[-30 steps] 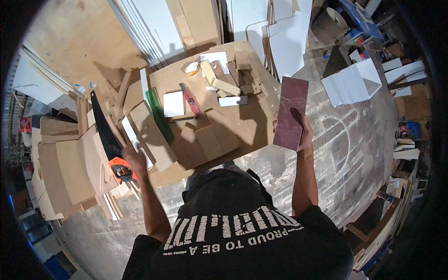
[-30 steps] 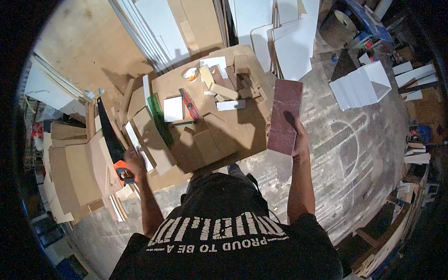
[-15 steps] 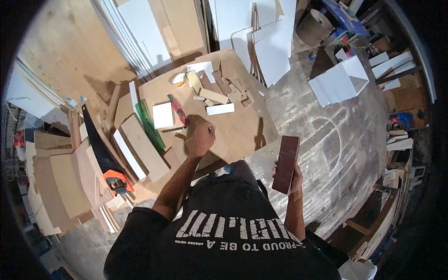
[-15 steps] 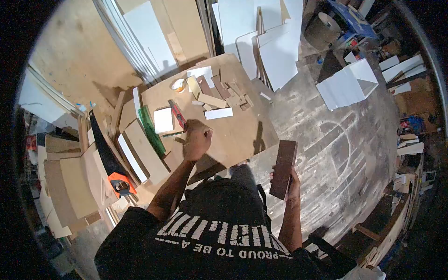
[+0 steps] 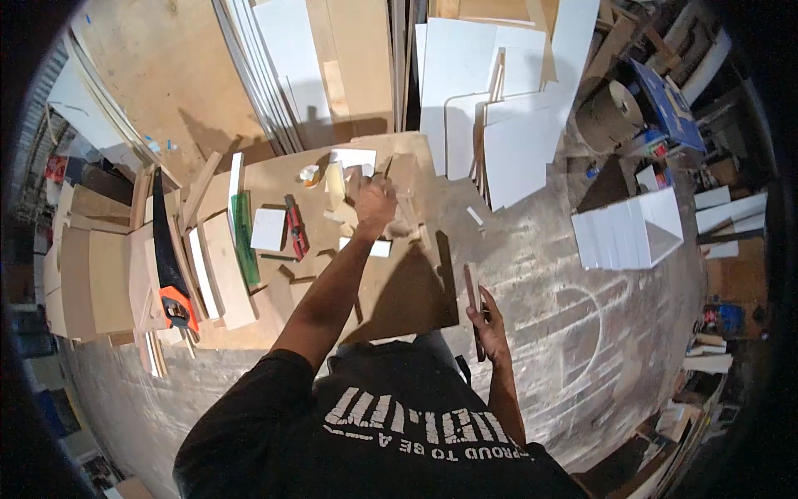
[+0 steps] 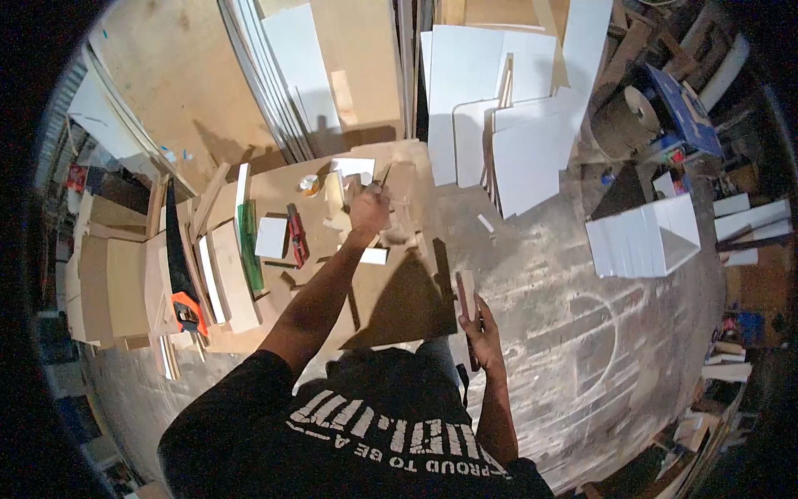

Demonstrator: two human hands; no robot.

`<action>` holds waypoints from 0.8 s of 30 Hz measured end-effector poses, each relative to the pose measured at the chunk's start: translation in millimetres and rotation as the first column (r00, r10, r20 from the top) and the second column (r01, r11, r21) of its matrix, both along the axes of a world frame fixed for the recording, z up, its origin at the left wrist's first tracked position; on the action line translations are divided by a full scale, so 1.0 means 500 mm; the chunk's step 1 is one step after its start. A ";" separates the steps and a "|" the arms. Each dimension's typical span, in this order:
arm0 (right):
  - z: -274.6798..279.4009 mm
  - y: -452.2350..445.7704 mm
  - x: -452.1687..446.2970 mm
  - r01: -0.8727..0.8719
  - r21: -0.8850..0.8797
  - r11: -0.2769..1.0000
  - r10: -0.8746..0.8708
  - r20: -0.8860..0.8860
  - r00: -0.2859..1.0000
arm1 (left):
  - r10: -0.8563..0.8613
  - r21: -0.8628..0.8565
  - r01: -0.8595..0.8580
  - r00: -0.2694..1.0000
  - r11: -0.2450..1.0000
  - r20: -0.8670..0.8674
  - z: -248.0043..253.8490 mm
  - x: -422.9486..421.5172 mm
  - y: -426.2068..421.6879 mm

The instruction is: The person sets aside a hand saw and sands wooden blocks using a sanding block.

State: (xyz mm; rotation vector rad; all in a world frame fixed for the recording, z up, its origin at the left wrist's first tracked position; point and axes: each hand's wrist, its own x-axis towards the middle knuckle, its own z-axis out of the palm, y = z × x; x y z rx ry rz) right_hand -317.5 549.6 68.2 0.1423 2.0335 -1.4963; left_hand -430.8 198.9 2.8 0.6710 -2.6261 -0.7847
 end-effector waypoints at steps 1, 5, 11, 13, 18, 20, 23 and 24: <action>0.001 0.011 -0.042 -0.052 0.025 0.998 0.051 0.029 0.998 | -0.146 -0.234 0.221 0.943 0.947 0.299 0.017 -0.039 -0.001; 0.009 0.061 -0.157 -0.110 -0.064 0.992 0.108 -0.040 0.993 | 0.030 -0.120 0.020 0.917 0.993 0.397 -0.021 -0.117 0.042; -0.003 0.135 -0.239 -0.143 -0.080 0.986 0.143 -0.004 0.990 | 0.155 0.140 -0.191 0.959 0.971 0.236 -0.012 -0.144 0.016; -0.001 0.138 -0.256 -0.088 -0.189 0.978 0.095 0.027 0.995 | 0.177 0.347 -0.118 0.974 0.930 -0.143 0.003 -0.116 0.013; -0.030 0.051 -0.290 0.104 -0.596 0.796 -0.009 0.161 0.987 | 0.143 0.773 0.051 0.973 0.633 -0.181 0.042 -0.050 0.055; 0.002 -0.012 -0.297 0.057 -0.619 0.784 0.047 0.151 0.987 | 0.153 0.815 0.008 0.981 0.580 -0.119 0.102 -0.014 0.088; 0.017 -0.089 -0.297 0.049 -0.619 0.784 0.100 0.204 0.974 | 0.247 0.709 -0.106 0.964 0.697 -0.100 0.070 0.033 0.085; 0.010 -0.108 -0.287 0.054 -0.606 0.793 0.119 0.242 0.963 | 0.263 0.587 -0.166 0.961 0.793 -0.084 0.055 0.054 0.074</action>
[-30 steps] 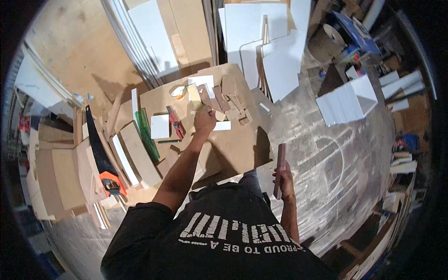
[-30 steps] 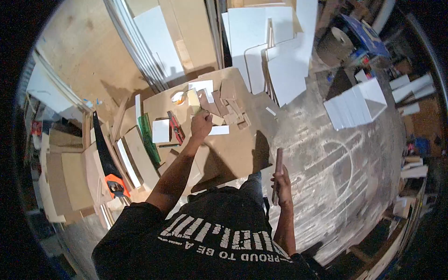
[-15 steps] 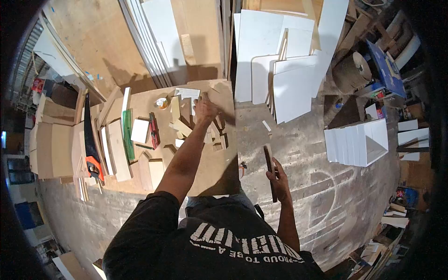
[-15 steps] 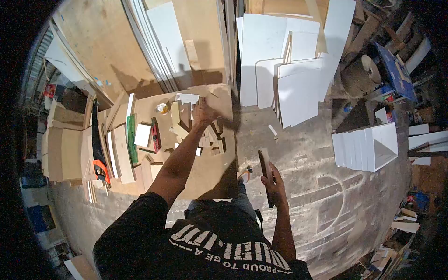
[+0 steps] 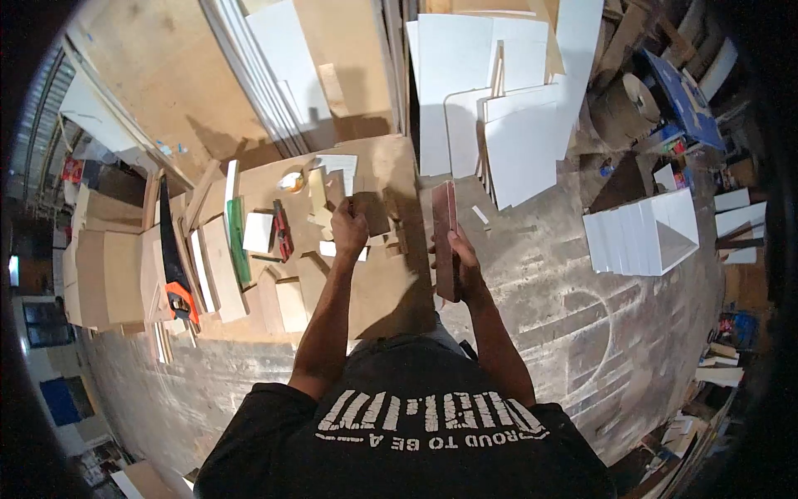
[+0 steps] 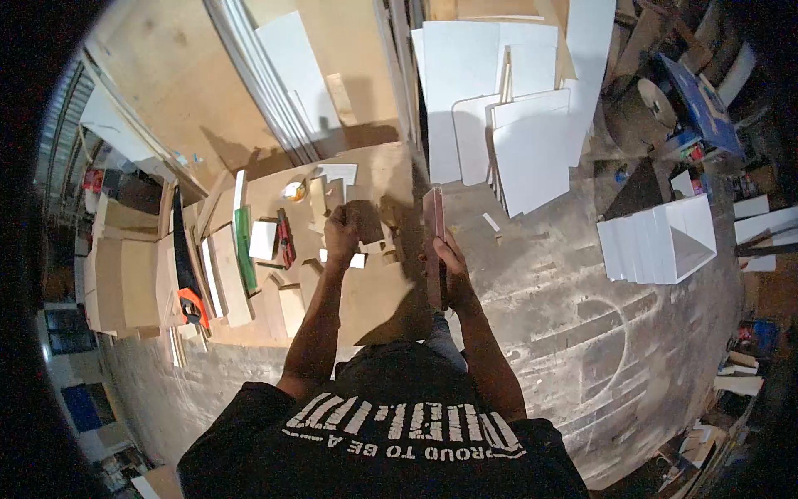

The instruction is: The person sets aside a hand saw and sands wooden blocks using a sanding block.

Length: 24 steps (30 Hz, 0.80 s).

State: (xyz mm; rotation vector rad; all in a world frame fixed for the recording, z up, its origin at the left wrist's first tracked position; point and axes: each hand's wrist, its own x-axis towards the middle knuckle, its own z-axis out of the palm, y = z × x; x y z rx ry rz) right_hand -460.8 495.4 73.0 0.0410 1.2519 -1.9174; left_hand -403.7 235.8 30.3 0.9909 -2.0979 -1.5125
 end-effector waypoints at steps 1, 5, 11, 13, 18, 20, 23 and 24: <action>-0.023 -0.022 0.015 0.035 -0.031 0.999 -0.037 -0.080 0.996 | 0.024 0.069 -0.025 1.000 0.997 0.016 -0.054 0.020 -0.019; 0.029 -0.046 0.092 -0.035 0.002 0.999 0.035 -0.080 0.996 | -0.053 -0.455 0.122 0.986 0.882 0.161 -0.107 0.093 -0.072; -0.010 -0.014 0.145 0.012 0.005 1.000 -0.011 -0.067 0.998 | -0.012 0.321 0.099 0.965 0.942 -0.263 -0.098 0.120 -0.085; 0.000 -0.027 0.160 0.132 -0.036 0.991 -0.135 -0.070 0.988 | -0.163 0.451 0.245 0.963 0.858 -0.214 0.002 0.135 -0.042; 0.099 -0.096 0.141 0.185 0.041 0.982 -0.144 -0.477 0.867 | -0.259 0.290 0.456 0.811 0.842 -0.524 -0.039 0.094 0.128; 0.155 -0.114 0.141 0.239 0.097 0.966 -0.159 -0.508 0.846 | -0.241 0.192 0.360 0.855 0.913 -0.458 0.077 0.077 0.182; 0.146 -0.096 0.194 0.299 0.147 0.943 -0.191 -0.497 0.846 | -0.229 0.315 0.327 0.922 0.891 -0.311 0.191 0.062 0.162; 0.150 -0.087 0.226 0.316 0.176 0.932 -0.172 -0.552 0.816 | -0.236 0.372 0.321 0.937 0.871 -0.257 0.200 0.052 0.153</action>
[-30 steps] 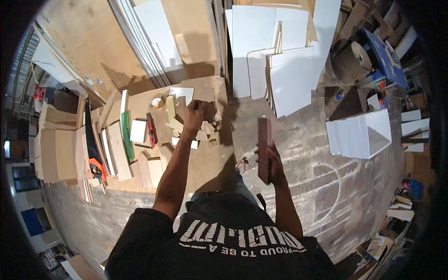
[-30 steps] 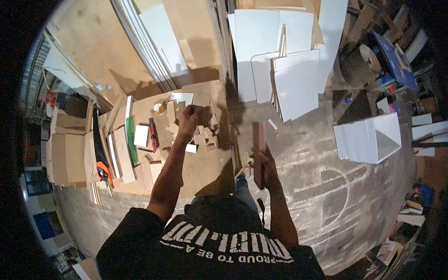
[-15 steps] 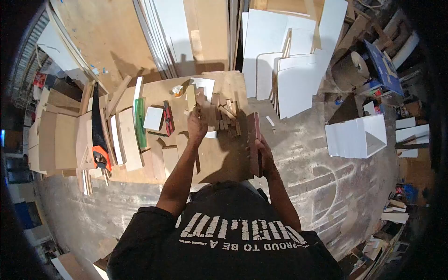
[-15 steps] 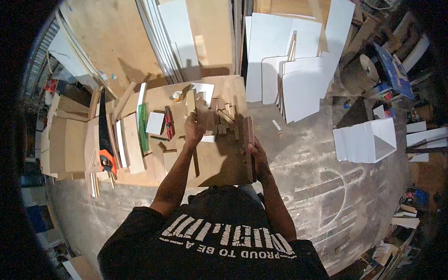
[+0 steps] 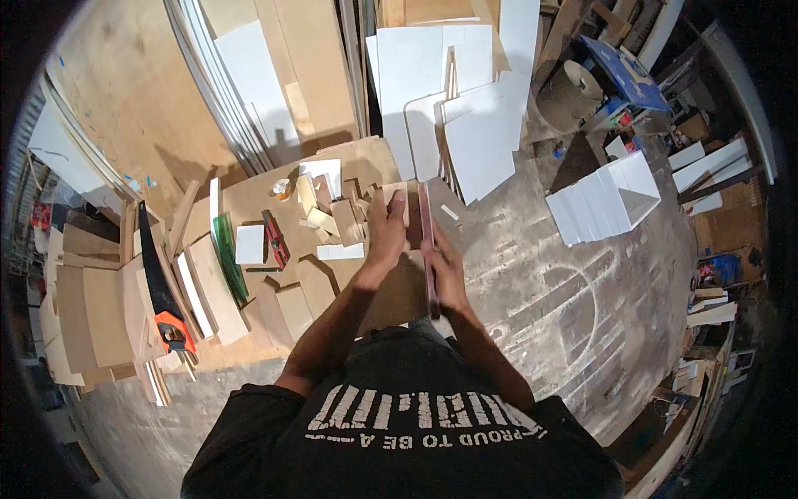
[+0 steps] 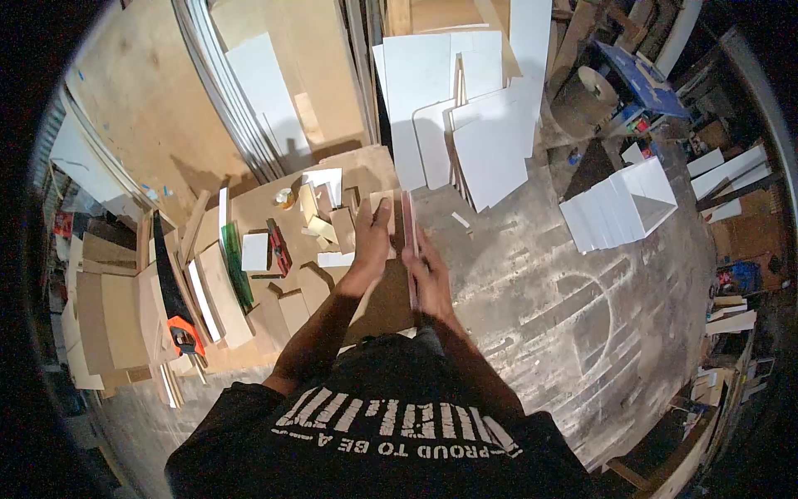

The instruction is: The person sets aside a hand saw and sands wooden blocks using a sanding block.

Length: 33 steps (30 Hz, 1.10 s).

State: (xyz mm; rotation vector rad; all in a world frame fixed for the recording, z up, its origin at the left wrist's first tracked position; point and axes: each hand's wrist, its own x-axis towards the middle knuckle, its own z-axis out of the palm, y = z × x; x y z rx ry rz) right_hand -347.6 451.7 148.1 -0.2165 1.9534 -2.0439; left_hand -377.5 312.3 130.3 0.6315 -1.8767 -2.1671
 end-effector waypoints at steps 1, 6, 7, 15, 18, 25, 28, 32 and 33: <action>-0.013 0.003 0.024 0.074 0.010 0.997 -0.074 0.058 0.996 | -0.033 -0.097 0.027 0.998 0.995 -0.061 -0.005 -0.003 0.001; 0.015 0.013 -0.056 0.132 -0.202 0.971 -0.095 0.181 0.979 | -0.113 -0.179 0.095 0.989 0.979 -0.094 0.017 0.062 0.071; -0.012 0.018 -0.042 0.126 -0.078 0.989 -0.119 0.084 0.989 | -0.119 -0.129 0.108 0.990 0.986 -0.080 0.002 0.052 0.061; -0.003 0.021 -0.091 0.211 -0.045 0.977 -0.209 0.048 0.977 | -0.230 -0.095 0.219 0.966 0.971 -0.117 -0.022 0.053 0.064; 0.007 0.012 -0.010 0.143 0.028 0.989 -0.136 -0.168 0.976 | -0.083 0.186 0.095 0.994 0.978 -0.072 0.015 0.027 0.044; 0.027 0.017 -0.240 0.254 -0.180 0.950 -0.257 0.007 0.967 | -0.222 0.236 0.217 0.975 0.947 -0.004 -0.037 0.076 0.073; 0.062 0.073 -0.255 0.276 -0.418 0.865 -0.232 0.154 0.960 | -0.114 0.258 0.111 0.994 0.960 -0.006 -0.001 0.054 0.056; -0.005 0.117 -0.047 0.184 -0.148 0.972 -0.191 -0.033 0.981 | -0.148 0.233 0.172 0.982 0.957 -0.115 -0.002 0.051 0.027; -0.043 0.108 0.002 0.134 -0.052 0.990 -0.138 -0.086 0.987 | -0.115 0.170 0.141 0.981 0.975 -0.154 -0.013 0.035 0.033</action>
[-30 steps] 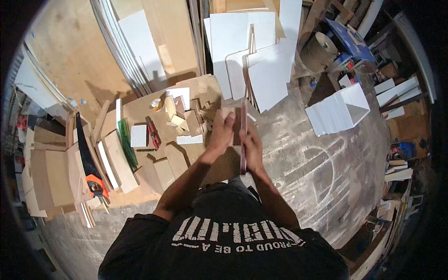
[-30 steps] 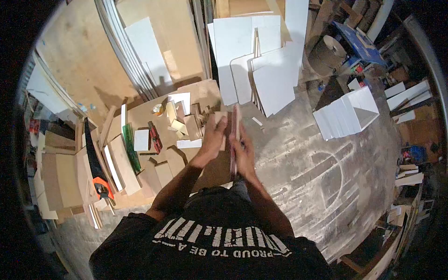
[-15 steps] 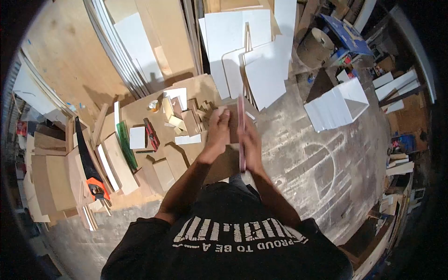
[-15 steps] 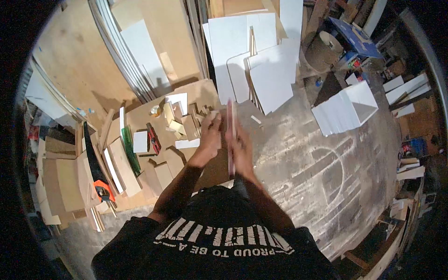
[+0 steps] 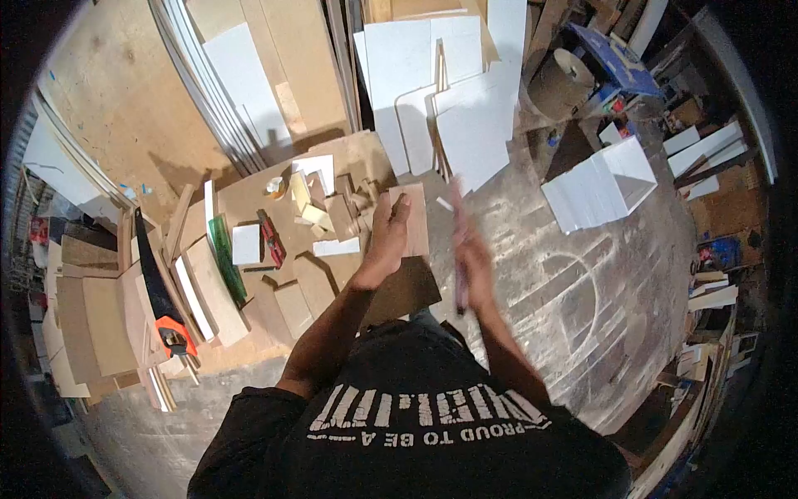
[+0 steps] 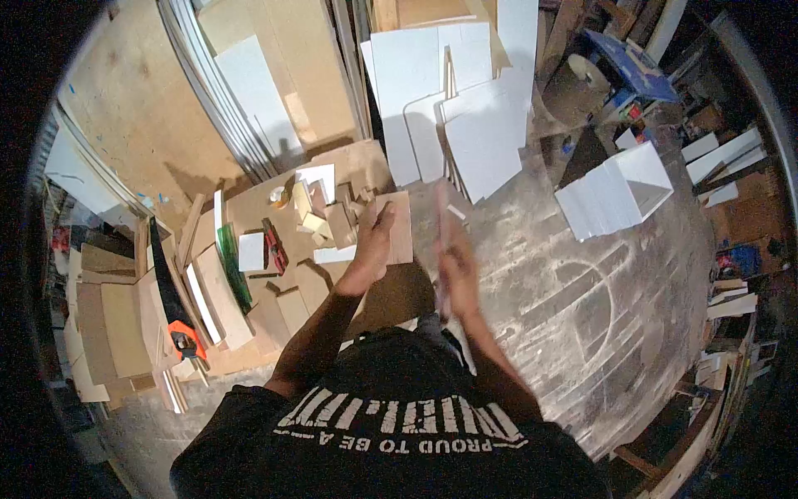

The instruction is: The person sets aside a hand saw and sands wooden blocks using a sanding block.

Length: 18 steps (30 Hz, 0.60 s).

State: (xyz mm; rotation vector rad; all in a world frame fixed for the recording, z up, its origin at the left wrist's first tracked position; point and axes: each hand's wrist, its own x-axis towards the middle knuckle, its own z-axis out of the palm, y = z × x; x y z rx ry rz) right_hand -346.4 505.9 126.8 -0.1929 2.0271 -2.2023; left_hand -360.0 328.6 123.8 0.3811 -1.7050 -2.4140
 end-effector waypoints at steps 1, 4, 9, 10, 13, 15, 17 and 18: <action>0.001 -0.019 0.009 -0.003 0.031 1.000 0.002 0.016 1.000 | 0.037 -0.053 -0.039 0.998 0.998 -0.046 -0.006 -0.012 0.010; 0.065 -0.069 -0.045 0.049 0.023 0.999 -0.051 0.118 0.992 | -0.057 -0.201 0.047 0.997 0.979 -0.043 0.005 0.006 0.046; 0.050 -0.072 -0.024 0.016 0.170 0.985 0.002 -0.108 0.994 | -0.037 0.074 0.027 0.990 0.997 0.137 0.015 -0.031 0.013; 0.053 -0.075 0.017 0.035 0.100 0.994 -0.026 -0.088 0.996 | -0.050 0.038 0.048 0.997 0.998 0.050 0.044 -0.033 0.009; 0.054 -0.063 -0.025 0.057 0.168 0.984 -0.053 -0.024 0.998 | -0.060 -0.293 0.047 0.998 0.955 -0.034 -0.009 -0.016 0.041; 0.096 -0.071 -0.137 0.011 -0.030 0.999 -0.007 0.122 0.992 | -0.055 -0.172 0.049 0.998 0.984 -0.033 0.034 0.004 0.065; 0.083 -0.087 -0.102 0.058 0.083 0.995 -0.059 0.007 0.998 | -0.002 -0.131 0.011 0.998 0.991 0.069 0.043 -0.014 0.045; 0.075 -0.086 -0.029 0.043 0.130 0.991 -0.037 -0.053 0.998 | 0.071 -0.084 -0.057 0.981 0.995 0.179 0.053 -0.033 0.025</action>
